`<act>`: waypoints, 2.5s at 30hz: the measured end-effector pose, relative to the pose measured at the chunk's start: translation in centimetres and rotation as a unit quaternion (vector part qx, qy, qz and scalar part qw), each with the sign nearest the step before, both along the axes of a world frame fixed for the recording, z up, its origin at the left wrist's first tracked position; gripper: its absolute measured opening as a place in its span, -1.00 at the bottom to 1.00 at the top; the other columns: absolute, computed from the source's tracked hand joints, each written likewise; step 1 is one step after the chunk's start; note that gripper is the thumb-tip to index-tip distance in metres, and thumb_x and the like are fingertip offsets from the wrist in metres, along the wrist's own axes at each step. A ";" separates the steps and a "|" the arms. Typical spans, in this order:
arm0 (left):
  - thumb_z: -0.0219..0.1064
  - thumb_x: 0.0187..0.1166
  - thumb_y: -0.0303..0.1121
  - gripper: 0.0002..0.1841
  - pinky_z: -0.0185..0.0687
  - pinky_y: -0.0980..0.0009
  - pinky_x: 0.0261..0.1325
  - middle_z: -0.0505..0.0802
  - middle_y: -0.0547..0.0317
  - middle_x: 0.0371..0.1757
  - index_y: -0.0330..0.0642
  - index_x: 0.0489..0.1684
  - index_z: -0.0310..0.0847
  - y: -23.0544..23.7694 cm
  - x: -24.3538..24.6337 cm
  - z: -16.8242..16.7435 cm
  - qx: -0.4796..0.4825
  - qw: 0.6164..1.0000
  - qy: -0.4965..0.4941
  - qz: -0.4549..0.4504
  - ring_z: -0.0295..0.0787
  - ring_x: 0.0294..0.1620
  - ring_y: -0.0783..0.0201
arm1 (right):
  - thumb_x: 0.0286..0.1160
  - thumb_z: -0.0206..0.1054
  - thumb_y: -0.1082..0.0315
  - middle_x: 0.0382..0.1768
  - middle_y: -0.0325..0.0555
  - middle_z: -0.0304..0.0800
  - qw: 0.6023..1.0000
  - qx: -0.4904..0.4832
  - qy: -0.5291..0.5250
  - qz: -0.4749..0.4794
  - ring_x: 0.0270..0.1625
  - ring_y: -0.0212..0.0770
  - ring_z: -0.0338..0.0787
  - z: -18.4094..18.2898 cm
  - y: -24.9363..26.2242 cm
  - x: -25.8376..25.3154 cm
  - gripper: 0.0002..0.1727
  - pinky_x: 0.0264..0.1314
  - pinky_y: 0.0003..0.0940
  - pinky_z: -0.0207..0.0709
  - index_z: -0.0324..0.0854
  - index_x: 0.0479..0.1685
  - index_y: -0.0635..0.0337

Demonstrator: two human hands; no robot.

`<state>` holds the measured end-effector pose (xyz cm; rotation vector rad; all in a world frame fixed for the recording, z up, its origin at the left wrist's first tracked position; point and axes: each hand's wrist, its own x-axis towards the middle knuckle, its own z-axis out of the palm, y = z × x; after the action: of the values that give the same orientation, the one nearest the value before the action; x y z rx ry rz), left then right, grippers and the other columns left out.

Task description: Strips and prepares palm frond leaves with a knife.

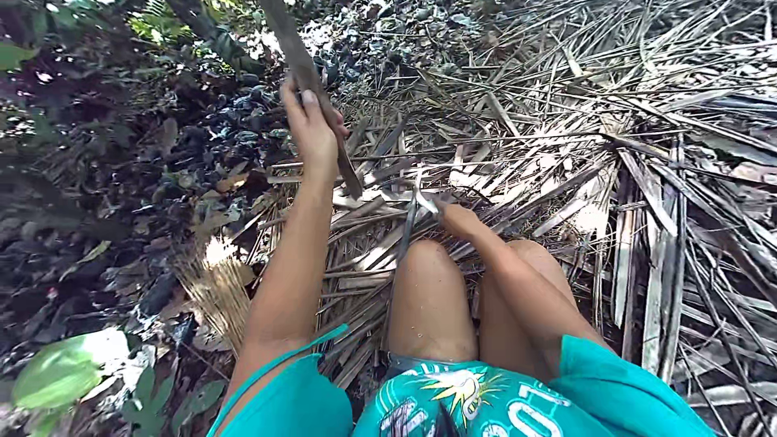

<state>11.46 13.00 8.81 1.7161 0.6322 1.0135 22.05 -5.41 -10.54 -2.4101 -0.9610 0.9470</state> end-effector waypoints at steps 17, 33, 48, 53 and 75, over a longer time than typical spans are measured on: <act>0.09 0.80 -0.41 -0.69 0.69 -0.12 0.14 0.85 -0.28 0.02 -0.47 0.21 0.64 -10.1 -6.2 -11.1 0.233 0.933 0.235 -0.140 0.85 0.02 -0.14 | 0.69 0.02 0.20 -0.69 -0.50 0.55 0.807 0.387 0.443 0.040 -0.74 -0.63 0.43 6.5 -4.8 -1.7 -0.75 -0.67 -0.72 0.36 0.57 0.05 0.05; -0.09 0.87 -0.42 -0.72 0.28 0.78 -0.67 0.55 0.42 -0.67 -0.17 0.00 0.60 -11.7 -6.7 -7.1 -0.335 0.842 0.182 -0.382 0.33 -0.77 0.66 | 0.69 0.21 0.02 -0.67 -0.60 0.43 0.813 0.432 0.351 0.171 -0.66 -0.72 0.35 5.4 -9.1 -2.5 -0.70 -0.58 -0.79 0.23 0.52 0.12 0.00; -0.13 0.88 -0.36 -0.72 0.15 0.76 -0.66 0.47 0.52 -0.61 -0.08 -0.15 0.52 -2.3 -9.6 -13.5 -0.240 0.799 0.385 -0.394 0.20 -0.73 0.68 | 0.89 0.00 0.17 0.25 0.47 0.69 0.940 0.250 -0.065 -0.223 0.25 0.39 0.71 5.7 -10.5 7.8 -0.42 0.39 0.36 0.41 0.23 0.78 0.24; -0.02 0.86 -0.36 -0.73 0.42 0.55 -0.22 0.56 0.33 -0.32 -0.30 0.08 0.59 6.7 -13.8 -16.8 -0.064 0.818 0.500 -0.278 0.42 -0.39 0.56 | 0.89 -0.02 0.17 0.47 0.46 0.55 0.936 0.154 -0.095 -0.302 0.54 0.47 0.52 5.2 -12.8 13.4 -0.45 0.55 0.48 0.23 0.31 0.74 0.23; -0.16 0.93 -0.20 -0.48 0.10 -0.51 0.56 0.57 -0.68 0.43 -0.46 0.53 0.44 24.8 -23.5 -15.4 0.148 0.790 0.595 0.003 0.40 0.57 -0.57 | 0.86 -0.08 0.21 0.51 0.53 0.45 0.876 0.074 -0.159 -0.450 0.62 0.46 0.41 9.8 -20.1 23.2 -0.49 0.55 0.48 0.19 0.43 0.54 0.41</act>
<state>-12.05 37.75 -6.56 2.5613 1.2903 -0.1483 45.25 -25.54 -0.79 -2.4724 0.0817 0.1271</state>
